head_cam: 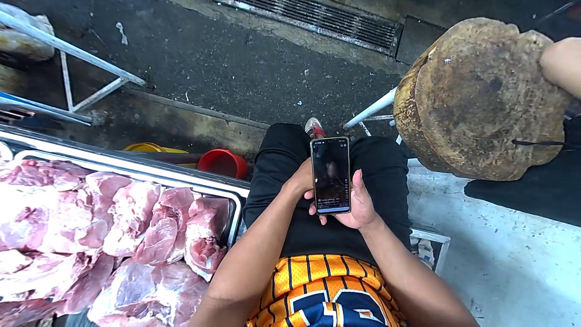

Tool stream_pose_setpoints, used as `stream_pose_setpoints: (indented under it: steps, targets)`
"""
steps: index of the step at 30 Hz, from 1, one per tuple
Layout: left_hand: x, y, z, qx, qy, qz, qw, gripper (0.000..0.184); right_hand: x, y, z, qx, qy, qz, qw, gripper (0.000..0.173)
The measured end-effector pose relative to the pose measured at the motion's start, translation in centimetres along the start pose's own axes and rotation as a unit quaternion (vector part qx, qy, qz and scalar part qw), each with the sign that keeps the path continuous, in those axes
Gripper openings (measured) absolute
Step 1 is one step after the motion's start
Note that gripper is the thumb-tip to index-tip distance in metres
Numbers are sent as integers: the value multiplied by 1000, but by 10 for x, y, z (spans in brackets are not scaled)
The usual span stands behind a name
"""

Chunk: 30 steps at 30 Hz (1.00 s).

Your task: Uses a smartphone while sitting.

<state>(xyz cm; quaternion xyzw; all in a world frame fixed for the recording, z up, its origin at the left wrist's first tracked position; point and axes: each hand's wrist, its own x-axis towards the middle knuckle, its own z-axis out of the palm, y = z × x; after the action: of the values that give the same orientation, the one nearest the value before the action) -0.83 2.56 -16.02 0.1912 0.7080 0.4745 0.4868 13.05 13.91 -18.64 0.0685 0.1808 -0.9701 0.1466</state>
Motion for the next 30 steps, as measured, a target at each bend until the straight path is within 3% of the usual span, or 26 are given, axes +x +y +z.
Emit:
stream_pose_setpoints:
  steps: [30]
  targets:
    - [1, -1, 0, -9, -1, 8, 1000, 15, 0, 1, -3, -4, -5, -1, 1000, 84]
